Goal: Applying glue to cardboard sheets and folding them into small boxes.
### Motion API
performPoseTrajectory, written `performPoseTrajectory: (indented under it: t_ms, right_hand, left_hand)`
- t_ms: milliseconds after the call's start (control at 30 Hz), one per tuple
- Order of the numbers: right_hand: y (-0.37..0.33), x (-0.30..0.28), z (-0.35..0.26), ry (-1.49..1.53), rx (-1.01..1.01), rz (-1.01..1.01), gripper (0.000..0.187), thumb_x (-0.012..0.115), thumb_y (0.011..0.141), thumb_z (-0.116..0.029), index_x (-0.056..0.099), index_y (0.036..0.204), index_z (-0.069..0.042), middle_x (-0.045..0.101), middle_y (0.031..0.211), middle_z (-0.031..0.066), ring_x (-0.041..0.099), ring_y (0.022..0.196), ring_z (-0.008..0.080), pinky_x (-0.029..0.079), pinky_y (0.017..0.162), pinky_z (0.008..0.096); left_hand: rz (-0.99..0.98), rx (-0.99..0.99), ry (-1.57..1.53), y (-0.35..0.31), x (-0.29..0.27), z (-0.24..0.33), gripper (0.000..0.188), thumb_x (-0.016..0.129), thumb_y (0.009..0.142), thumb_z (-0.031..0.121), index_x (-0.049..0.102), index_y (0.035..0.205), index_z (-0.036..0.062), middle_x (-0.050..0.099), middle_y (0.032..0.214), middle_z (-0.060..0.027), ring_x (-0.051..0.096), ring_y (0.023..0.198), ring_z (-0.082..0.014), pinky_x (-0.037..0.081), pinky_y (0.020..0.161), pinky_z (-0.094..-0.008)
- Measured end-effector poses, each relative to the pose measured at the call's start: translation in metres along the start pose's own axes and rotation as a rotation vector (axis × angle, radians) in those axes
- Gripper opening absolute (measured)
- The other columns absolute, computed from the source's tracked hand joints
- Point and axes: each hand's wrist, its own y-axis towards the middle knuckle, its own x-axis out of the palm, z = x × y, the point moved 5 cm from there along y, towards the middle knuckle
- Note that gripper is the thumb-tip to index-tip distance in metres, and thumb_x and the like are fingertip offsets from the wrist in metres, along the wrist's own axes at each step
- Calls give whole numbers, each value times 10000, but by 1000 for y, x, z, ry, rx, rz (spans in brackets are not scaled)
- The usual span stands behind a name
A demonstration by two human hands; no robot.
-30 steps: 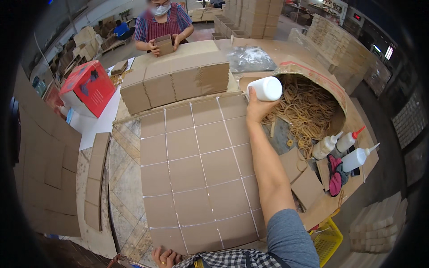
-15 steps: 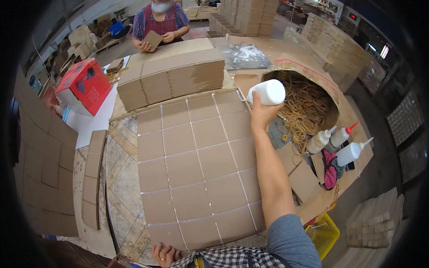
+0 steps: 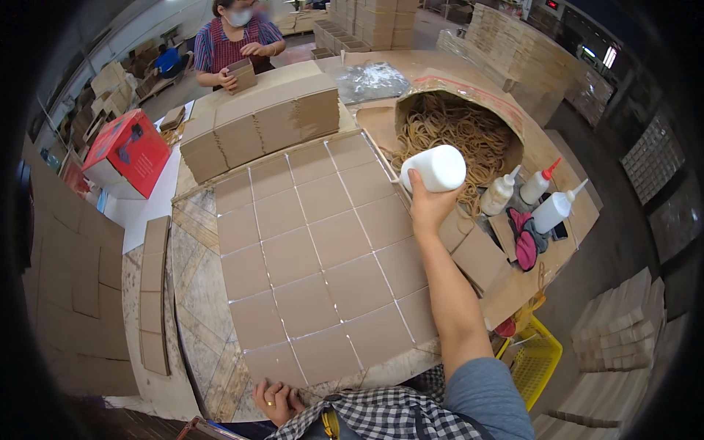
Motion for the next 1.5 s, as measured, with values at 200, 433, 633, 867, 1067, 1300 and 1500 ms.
performPoseTrajectory:
  t_ms: [200,433,633,867,1067,1300,1500]
  right_hand:
    - [-7,-47,-3,62,-5,-41,808,842,650,-179,348,1257,19,524,1174,181,548,1055,273,443,902,377]
    - [-28,-113,-18,108,55,-102,750,827,669,-109,364,1246,12,547,1133,151,581,990,225,483,852,348]
    - [-42,-165,-35,78,182,-168,688,807,687,-68,397,1234,12,547,1136,131,575,1005,209,484,864,341]
    - [-58,-220,-56,77,155,-134,612,793,692,-51,457,1201,7,576,1106,115,590,987,208,488,864,345]
    - [-72,-262,-55,-15,178,-162,566,786,698,-53,496,1181,0,595,1075,104,595,975,199,487,855,335]
    - [-86,-301,-58,-12,180,-155,572,799,686,-56,506,1174,6,608,1079,112,604,977,203,496,848,339]
    - [-92,-319,-62,-22,181,-180,548,770,726,-45,501,1201,9,602,1087,99,586,988,191,468,879,328]
  left_hand:
    - [-67,-4,-48,10,-5,8,165,635,717,63,634,882,54,566,918,-120,486,1047,-384,305,964,-614]
    - [-115,-6,-3,11,-8,14,246,605,712,8,662,934,101,547,913,-130,476,1053,-390,314,957,-605]
    - [-98,36,3,12,-7,17,284,604,695,-41,668,948,74,550,889,-156,470,1048,-394,351,934,-545]
    - [-120,33,12,11,-6,20,264,585,719,-61,656,953,40,546,905,-175,458,1058,-406,368,920,-505]
    - [-130,42,-3,9,-5,19,214,585,770,-44,648,956,41,515,930,-146,445,1068,-410,330,936,-554]
    - [-128,4,-57,7,-3,19,210,582,780,-54,637,965,29,527,931,-161,434,1089,-387,335,926,-518]
    - [-106,25,-46,6,-4,21,226,566,775,-66,642,966,27,529,934,-169,433,1088,-385,342,919,-504]
